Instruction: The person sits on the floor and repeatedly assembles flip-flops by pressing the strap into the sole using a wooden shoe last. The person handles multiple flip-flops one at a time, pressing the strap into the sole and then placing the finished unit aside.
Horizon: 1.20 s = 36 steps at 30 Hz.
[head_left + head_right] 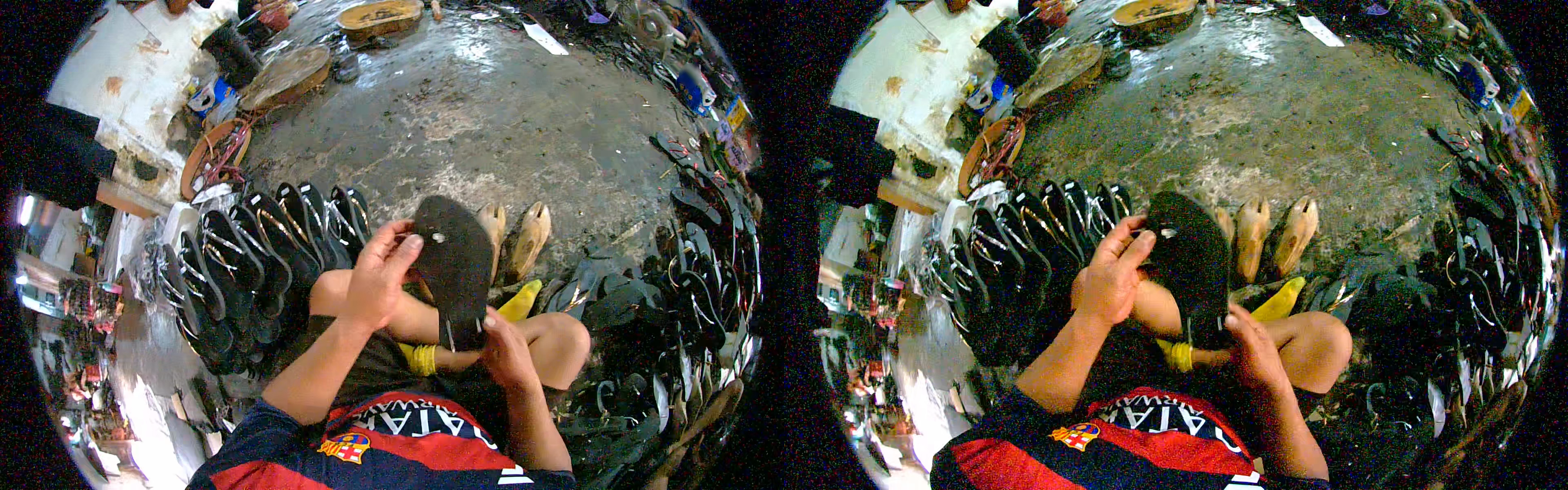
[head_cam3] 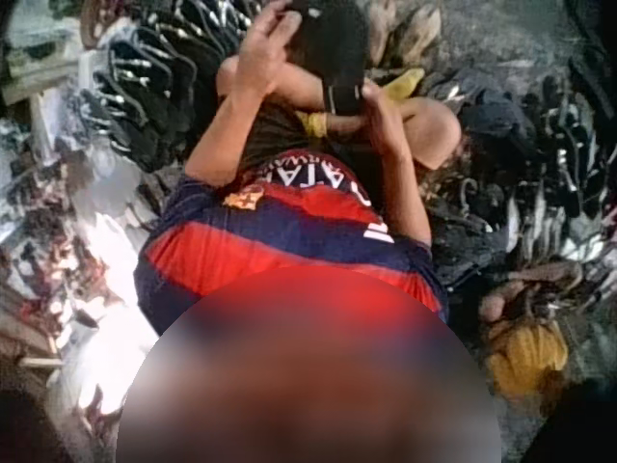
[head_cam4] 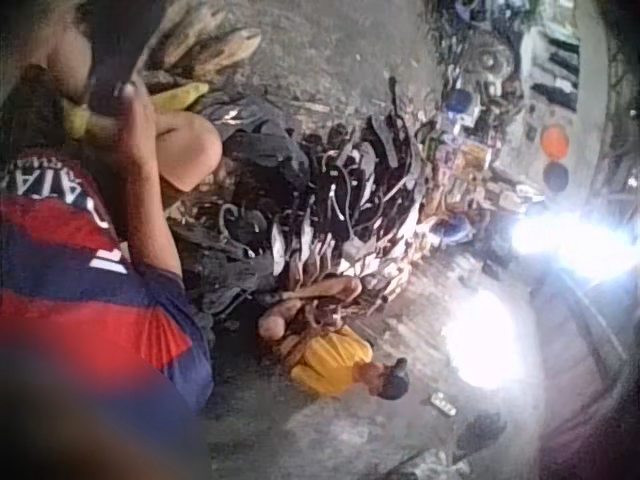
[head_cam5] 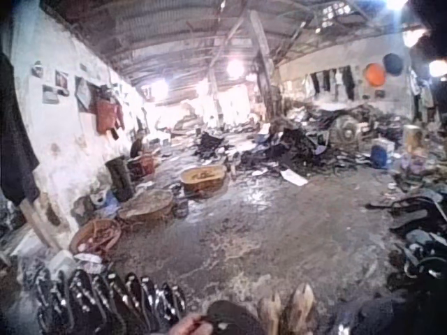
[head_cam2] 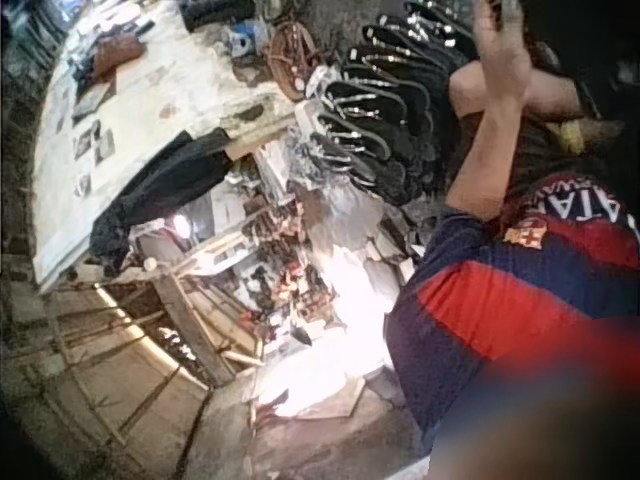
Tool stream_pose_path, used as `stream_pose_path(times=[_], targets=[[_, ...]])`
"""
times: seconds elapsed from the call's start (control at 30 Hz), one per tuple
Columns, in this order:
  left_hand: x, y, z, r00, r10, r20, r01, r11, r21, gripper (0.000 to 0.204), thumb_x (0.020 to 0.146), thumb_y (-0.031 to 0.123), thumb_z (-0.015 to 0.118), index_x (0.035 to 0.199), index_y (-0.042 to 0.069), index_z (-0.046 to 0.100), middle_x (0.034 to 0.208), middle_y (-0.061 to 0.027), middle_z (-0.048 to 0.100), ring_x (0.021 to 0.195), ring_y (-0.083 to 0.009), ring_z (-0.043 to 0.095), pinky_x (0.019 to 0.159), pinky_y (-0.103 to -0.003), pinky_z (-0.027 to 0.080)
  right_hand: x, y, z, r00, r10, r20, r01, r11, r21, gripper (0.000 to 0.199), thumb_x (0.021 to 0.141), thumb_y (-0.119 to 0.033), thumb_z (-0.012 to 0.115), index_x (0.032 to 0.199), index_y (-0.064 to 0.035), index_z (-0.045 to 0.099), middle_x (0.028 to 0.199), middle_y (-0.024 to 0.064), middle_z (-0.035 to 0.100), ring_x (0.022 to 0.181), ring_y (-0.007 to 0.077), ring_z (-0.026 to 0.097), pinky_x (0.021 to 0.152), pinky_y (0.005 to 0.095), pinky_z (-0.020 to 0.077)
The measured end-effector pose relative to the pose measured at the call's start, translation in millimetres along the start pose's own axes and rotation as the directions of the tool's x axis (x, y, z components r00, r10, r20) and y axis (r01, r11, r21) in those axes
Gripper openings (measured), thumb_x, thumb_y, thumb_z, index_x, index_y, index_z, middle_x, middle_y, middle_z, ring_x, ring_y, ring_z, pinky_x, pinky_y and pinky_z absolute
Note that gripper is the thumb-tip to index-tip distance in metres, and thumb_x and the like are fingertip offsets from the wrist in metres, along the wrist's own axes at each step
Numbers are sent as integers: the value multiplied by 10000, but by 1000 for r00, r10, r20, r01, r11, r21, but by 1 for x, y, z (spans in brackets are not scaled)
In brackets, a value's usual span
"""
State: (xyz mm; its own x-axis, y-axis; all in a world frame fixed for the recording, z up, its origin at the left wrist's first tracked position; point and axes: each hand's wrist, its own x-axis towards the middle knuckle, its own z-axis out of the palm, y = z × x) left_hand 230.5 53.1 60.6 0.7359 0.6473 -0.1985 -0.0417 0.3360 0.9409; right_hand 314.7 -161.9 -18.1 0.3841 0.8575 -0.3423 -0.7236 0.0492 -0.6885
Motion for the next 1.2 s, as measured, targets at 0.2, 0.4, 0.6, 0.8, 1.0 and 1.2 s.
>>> stream_pose_path(times=[0.2,0.4,0.6,0.8,1.0,1.2], targets=[[-45,-5,-55,998,-69,14,57,907,417,285,1039,93,563,1303,-13,555,1116,-37,656,993,-93,614,884,-254,518,31,-10,39,934,-335,-121,231,827,-513,435,1003,-213,667,1384,-37,552,1262,106,651,1192,200,598,1007,351,481],[-72,-40,-70,958,-273,88,286,937,-200,397,1017,332,591,1329,87,592,1223,-61,667,1118,-197,650,963,-366,536,40,11,76,981,-183,-58,74,641,-764,396,956,-244,725,1263,-5,646,1091,112,739,1009,170,671,891,320,526],[-80,-53,-97,870,-483,102,490,817,-304,376,990,292,674,1306,106,594,1163,-17,692,1067,-175,676,924,-381,555,40,39,82,983,-91,-157,-35,755,-655,360,980,-124,687,1298,32,622,1103,66,711,1000,131,639,890,273,517],[-85,-71,-101,828,-538,156,554,747,-368,353,942,249,758,1236,101,630,1134,-7,698,1029,-146,682,867,-338,567,39,47,73,974,17,-224,-120,883,-453,402,974,-143,698,1318,31,584,1127,75,687,1006,137,634,912,287,509],[-89,-75,-97,833,-526,171,547,740,-391,326,942,243,758,1208,90,651,1108,-11,709,994,-137,690,832,-293,564,29,44,86,953,68,-295,-181,910,-374,441,948,-206,741,1288,14,566,1103,76,681,1000,143,633,904,279,508],[-93,-67,-98,868,-472,156,496,811,-311,346,943,232,747,1225,67,631,1100,-31,695,976,-137,687,815,-298,570,19,39,98,977,33,-211,-127,885,-448,466,930,-188,767,1292,16,555,1109,76,674,1008,138,626,894,292,516]])
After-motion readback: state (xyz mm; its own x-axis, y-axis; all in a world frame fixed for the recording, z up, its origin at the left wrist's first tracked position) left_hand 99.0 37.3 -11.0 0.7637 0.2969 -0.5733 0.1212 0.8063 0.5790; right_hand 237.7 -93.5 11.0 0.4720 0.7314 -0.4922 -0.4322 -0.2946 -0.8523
